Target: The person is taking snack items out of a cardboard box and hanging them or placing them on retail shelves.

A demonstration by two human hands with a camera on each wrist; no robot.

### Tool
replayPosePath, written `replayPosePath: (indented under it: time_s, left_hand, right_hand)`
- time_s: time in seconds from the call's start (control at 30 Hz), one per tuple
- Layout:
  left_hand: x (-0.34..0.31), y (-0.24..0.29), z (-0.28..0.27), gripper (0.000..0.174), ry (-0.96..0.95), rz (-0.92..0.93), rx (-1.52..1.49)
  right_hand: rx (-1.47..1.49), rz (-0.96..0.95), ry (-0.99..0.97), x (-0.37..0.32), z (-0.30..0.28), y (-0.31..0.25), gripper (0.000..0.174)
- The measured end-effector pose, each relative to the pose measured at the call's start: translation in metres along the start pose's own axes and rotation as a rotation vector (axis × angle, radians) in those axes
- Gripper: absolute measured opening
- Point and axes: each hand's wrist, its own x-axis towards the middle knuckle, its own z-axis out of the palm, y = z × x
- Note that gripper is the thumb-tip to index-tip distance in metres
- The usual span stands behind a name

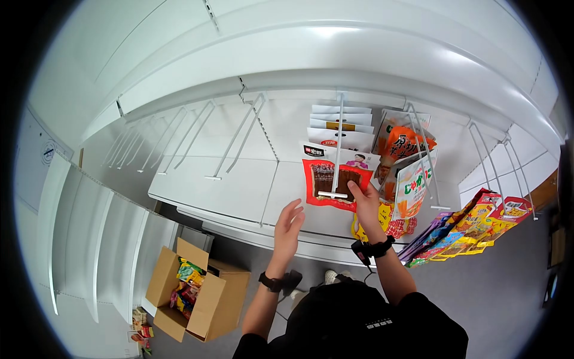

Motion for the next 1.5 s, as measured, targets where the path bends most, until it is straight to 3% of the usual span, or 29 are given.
replayPosePath:
  time_s: [0.33, 0.43, 0.77, 1.03, 1.3, 1.5]
  left_hand:
    - [-0.004, -0.003, -0.012, 0.042, 0.081, -0.028, 0.014]
    - [-0.006, -0.003, -0.016, 0.042, 0.107, -0.039, 0.002]
    - [-0.015, -0.002, -0.019, 0.04, 0.151, -0.071, -0.02]
    - [-0.029, -0.012, -0.032, 0.038, 0.22, -0.098, -0.027]
    - [-0.053, -0.022, -0.044, 0.035, 0.282, -0.163, 0.016]
    - [-0.089, -0.033, -0.074, 0.033, 0.389, -0.18, 0.002]
  right_hand:
    - [-0.046, -0.042, 0.083, 0.031, 0.009, 0.01, 0.028]
    - [-0.015, -0.067, 0.117, 0.037, 0.012, 0.015, 0.022]
    - [-0.065, 0.012, 0.103, 0.031, 0.003, 0.034, 0.032]
    - [-0.145, 0.216, 0.094, 0.007, -0.023, 0.073, 0.037]
    - [0.002, 0.458, 0.091, -0.02, -0.047, 0.108, 0.043]
    - [0.048, 0.58, 0.084, -0.043, -0.048, 0.115, 0.036]
